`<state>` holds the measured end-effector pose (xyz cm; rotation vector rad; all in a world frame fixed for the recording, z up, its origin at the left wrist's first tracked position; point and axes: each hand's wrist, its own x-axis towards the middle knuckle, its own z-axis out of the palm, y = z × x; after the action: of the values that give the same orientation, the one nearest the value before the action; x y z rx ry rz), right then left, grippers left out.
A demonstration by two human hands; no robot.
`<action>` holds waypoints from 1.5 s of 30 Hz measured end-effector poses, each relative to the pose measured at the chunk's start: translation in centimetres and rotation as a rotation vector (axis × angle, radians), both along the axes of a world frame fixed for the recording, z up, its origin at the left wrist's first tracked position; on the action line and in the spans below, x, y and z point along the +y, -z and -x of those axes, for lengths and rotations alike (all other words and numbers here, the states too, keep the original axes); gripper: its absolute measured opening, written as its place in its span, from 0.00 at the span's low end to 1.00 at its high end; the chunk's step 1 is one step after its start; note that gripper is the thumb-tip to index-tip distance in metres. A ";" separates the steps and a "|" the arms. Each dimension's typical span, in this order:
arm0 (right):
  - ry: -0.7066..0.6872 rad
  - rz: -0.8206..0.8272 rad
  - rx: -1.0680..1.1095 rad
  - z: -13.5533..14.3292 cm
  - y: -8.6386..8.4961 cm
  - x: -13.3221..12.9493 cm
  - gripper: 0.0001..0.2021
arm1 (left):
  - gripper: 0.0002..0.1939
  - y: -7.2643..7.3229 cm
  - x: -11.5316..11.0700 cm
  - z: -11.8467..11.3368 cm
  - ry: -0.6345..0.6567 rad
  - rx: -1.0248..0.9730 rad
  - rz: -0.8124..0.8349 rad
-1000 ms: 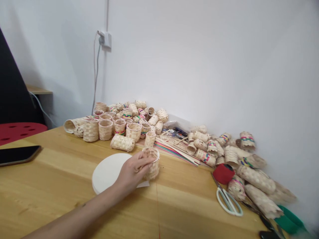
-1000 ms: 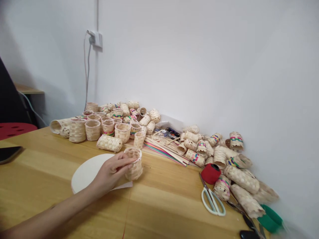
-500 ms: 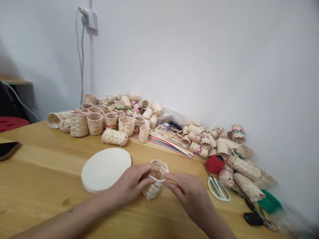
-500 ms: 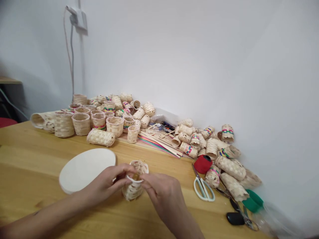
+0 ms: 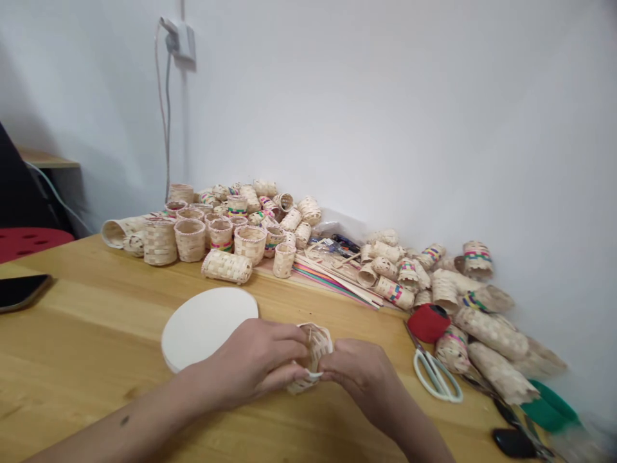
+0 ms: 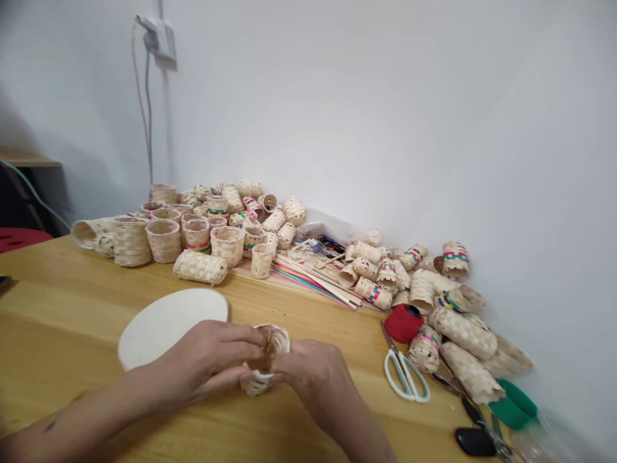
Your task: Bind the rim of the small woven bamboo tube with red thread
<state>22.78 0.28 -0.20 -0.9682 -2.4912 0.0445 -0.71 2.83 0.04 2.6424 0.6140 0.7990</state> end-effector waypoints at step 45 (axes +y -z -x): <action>-0.028 0.092 -0.068 0.6 -0.9 -1.0 0.11 | 0.08 -2.0 -1.9 -0.4 -0.018 0.054 0.342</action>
<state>22.13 -0.68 0.66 -0.9876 -2.5843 0.1385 -0.31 0.93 2.06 2.3543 0.7188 0.5704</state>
